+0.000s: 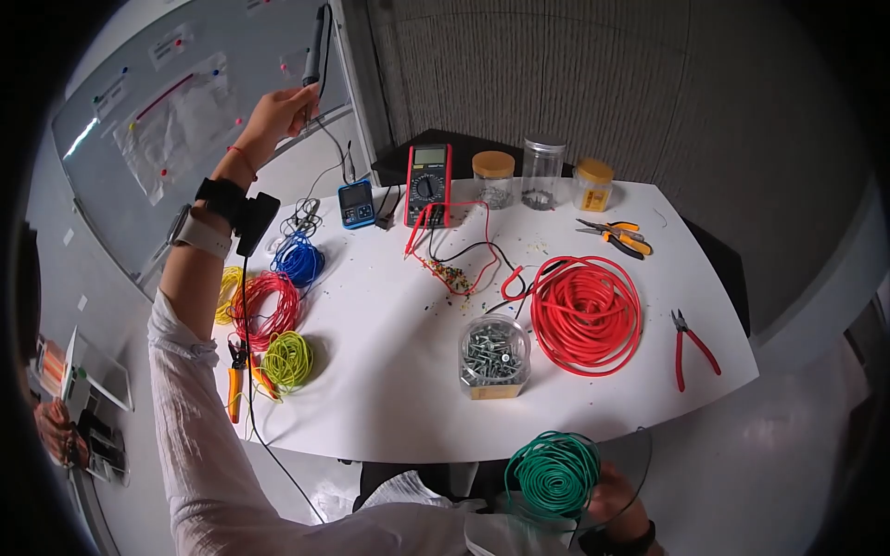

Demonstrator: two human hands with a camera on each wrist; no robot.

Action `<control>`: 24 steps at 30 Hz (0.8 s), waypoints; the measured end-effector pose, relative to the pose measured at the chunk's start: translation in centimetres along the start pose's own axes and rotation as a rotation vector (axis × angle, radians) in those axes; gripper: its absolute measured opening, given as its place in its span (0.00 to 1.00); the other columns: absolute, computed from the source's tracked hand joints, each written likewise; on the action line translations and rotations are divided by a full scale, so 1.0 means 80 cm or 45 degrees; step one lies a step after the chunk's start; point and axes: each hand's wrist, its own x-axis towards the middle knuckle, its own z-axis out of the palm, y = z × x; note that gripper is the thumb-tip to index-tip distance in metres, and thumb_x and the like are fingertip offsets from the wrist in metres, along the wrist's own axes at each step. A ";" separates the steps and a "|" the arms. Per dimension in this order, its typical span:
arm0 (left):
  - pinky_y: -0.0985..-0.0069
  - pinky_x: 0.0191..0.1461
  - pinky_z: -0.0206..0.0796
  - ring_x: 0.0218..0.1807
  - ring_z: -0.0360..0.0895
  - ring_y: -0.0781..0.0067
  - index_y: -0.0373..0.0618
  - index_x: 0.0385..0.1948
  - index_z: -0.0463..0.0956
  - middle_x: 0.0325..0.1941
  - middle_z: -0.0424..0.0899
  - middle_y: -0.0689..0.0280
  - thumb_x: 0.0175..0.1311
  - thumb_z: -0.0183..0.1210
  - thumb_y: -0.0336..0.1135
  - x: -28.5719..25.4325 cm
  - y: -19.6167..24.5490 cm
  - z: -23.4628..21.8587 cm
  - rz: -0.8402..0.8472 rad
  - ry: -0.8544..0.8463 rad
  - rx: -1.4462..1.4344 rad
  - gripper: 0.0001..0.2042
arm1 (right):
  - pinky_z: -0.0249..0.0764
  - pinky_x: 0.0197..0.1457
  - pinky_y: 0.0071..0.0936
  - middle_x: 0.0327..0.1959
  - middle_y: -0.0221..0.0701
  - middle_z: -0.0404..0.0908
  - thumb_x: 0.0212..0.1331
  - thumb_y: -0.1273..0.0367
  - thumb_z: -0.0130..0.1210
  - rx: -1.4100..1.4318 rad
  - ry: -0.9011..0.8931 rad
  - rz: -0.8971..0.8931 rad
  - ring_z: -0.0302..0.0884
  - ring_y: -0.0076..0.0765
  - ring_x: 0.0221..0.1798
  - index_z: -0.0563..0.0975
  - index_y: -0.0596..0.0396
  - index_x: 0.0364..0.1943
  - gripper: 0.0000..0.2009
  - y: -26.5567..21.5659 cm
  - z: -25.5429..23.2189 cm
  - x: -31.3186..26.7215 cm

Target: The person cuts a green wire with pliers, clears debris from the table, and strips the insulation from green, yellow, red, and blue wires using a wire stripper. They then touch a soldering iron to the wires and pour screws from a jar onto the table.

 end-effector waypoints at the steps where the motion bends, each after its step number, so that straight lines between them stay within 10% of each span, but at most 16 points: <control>1: 0.86 0.21 0.56 0.16 0.61 0.85 0.40 0.18 0.75 0.12 0.67 0.73 0.59 0.51 0.46 -0.001 -0.003 -0.001 -0.054 -0.071 0.028 0.18 | 0.68 0.55 0.39 0.50 0.41 0.71 0.34 0.74 0.60 -0.001 0.000 0.000 0.69 0.42 0.52 0.67 0.63 0.51 0.31 -0.001 -0.003 0.000; 3: 0.86 0.20 0.55 0.15 0.59 0.85 0.41 0.18 0.74 0.12 0.66 0.74 0.60 0.50 0.46 -0.002 -0.015 0.007 -0.098 -0.062 0.008 0.18 | 0.71 0.51 0.40 0.49 0.43 0.71 0.44 0.61 0.58 -0.237 -0.026 -0.111 0.72 0.41 0.49 0.65 0.64 0.52 0.30 -0.002 -0.009 0.002; 10: 0.85 0.21 0.55 0.16 0.61 0.84 0.43 0.17 0.73 0.13 0.68 0.72 0.59 0.49 0.46 0.043 -0.050 0.044 -0.150 -0.058 0.067 0.18 | 0.68 0.53 0.37 0.49 0.42 0.71 0.36 0.70 0.61 -0.323 -0.015 -0.154 0.70 0.40 0.52 0.67 0.66 0.50 0.31 -0.019 0.023 -0.004; 17: 0.82 0.23 0.61 0.17 0.68 0.83 0.40 0.24 0.76 0.17 0.76 0.68 0.59 0.50 0.47 0.133 -0.008 0.056 0.348 0.665 0.027 0.17 | 0.68 0.54 0.38 0.48 0.43 0.72 0.35 0.68 0.61 -0.233 0.179 -0.310 0.71 0.42 0.50 0.68 0.66 0.48 0.30 -0.033 0.016 -0.002; 24: 0.80 0.21 0.62 0.16 0.72 0.79 0.40 0.24 0.76 0.17 0.77 0.66 0.58 0.50 0.47 0.119 -0.068 0.090 0.182 0.588 -0.096 0.18 | 0.73 0.47 0.35 0.45 0.44 0.73 0.39 0.68 0.59 -0.201 0.160 -0.368 0.73 0.42 0.46 0.65 0.69 0.49 0.30 -0.024 -0.003 -0.005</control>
